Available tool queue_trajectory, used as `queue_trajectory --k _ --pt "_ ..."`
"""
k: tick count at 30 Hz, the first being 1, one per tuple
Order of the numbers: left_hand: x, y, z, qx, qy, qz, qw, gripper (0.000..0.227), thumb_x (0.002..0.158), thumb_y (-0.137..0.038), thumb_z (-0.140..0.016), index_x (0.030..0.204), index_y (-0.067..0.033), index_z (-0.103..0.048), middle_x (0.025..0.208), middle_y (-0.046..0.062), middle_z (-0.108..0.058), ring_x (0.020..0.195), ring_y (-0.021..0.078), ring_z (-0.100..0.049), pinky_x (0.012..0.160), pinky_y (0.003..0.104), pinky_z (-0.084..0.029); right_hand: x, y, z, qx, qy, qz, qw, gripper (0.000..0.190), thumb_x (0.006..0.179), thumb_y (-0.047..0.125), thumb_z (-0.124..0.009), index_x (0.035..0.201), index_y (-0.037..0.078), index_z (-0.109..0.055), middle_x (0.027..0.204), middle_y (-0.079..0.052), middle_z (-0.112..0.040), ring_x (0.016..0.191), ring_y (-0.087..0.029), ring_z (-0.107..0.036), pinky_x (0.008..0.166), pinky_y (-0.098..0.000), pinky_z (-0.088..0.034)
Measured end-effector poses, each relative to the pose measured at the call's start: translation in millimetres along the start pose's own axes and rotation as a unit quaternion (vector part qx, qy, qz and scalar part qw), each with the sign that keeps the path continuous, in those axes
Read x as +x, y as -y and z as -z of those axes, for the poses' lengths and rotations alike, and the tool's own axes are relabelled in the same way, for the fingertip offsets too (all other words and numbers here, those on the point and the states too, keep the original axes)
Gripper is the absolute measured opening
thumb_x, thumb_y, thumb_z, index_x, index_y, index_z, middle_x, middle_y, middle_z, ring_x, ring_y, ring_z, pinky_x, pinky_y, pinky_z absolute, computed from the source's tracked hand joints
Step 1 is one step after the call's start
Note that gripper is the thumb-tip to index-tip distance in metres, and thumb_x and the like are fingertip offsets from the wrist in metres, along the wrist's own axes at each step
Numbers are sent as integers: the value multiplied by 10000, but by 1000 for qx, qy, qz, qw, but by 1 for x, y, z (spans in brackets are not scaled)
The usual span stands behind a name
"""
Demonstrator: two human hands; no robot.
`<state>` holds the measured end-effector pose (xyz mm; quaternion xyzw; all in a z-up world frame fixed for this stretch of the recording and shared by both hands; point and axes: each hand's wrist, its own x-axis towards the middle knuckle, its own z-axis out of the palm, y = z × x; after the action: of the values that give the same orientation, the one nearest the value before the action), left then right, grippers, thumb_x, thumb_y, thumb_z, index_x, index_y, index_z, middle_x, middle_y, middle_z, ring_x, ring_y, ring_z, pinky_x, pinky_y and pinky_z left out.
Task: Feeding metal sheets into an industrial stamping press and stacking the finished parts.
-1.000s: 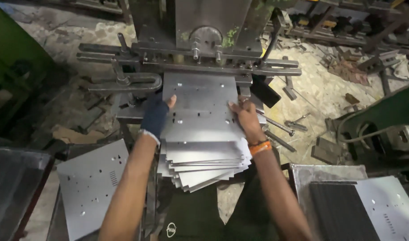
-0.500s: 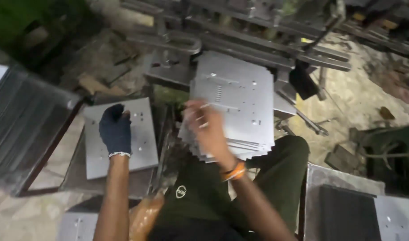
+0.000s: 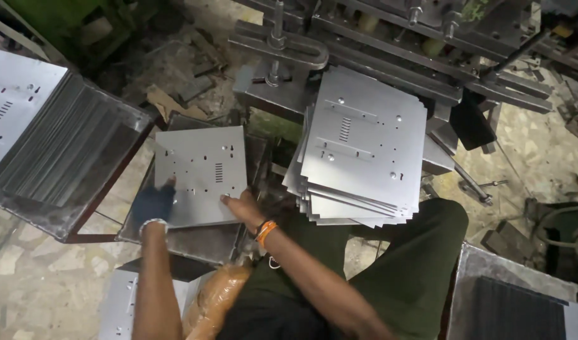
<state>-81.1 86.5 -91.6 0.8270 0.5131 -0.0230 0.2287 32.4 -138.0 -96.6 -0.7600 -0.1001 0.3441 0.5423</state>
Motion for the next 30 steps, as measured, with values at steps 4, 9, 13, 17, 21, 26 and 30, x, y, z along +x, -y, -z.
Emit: queue_trajectory --k 4,9,13,17,21,26,30 --pt "0 -4 24 30 30 -49 998 722 1021 -693 -410 1074 -79 -786 1135 288 -700 1106 499 -622 969 569 -475 -22 37 -9 -56 37 -25 997 634 847 351 -701 1336 -42 -611 1328 -214 -686 1220 -311 -663 1026 -403 -502" --pt "42 61 -45 141 -9 -191 971 474 1121 -503 -399 1144 -179 -744 1106 237 -752 1049 399 -718 924 498 -543 -61 72 -46 -174 -4 131 976 901 807 342 -814 1426 -179 -417 1545 -432 -257 1463 -494 -241 1184 -483 -245" --pt "-11 9 1 136 -2 -148 980 472 1023 -522 -481 1208 -195 -767 1193 291 -693 1103 470 -676 953 561 -519 -37 28 -32 -273 -149 222 924 852 743 326 -790 1369 -161 -477 1480 -387 -417 1427 -482 -365 1204 -489 -296" --pt "-42 -32 31 -111 -61 16 992 844 799 -695 -696 1231 28 -657 1173 335 -665 1110 500 -628 953 560 -485 1 -28 -2 3 -12 -5 1000 538 894 277 -655 1358 7 -631 1273 -213 -702 1174 -354 -649 997 -436 -495" --pt "-45 -29 29 -88 -37 32 995 881 801 -762 -642 1202 21 -684 1184 322 -685 1138 493 -643 992 552 -498 -12 -20 -6 108 -1 80 991 567 877 133 -708 1392 15 -503 1331 -89 -647 1235 -230 -599 1058 -360 -441" --pt "-47 -33 38 -116 -27 54 991 910 759 -791 -641 1202 3 -663 1148 326 -667 1094 500 -632 950 563 -485 -23 7 -1 77 5 46 996 546 864 152 -729 1363 -5 -572 1301 -117 -693 1209 -249 -646 1040 -373 -473" --pt "-43 -33 45 -100 16 54 993 820 899 -773 -549 1088 1 -746 1144 309 -697 1120 468 -643 993 532 -490 -60 62 4 20 -35 30 999 528 859 155 -752 1331 9 -566 1248 -113 -688 1168 -238 -649 1007 -365 -477"
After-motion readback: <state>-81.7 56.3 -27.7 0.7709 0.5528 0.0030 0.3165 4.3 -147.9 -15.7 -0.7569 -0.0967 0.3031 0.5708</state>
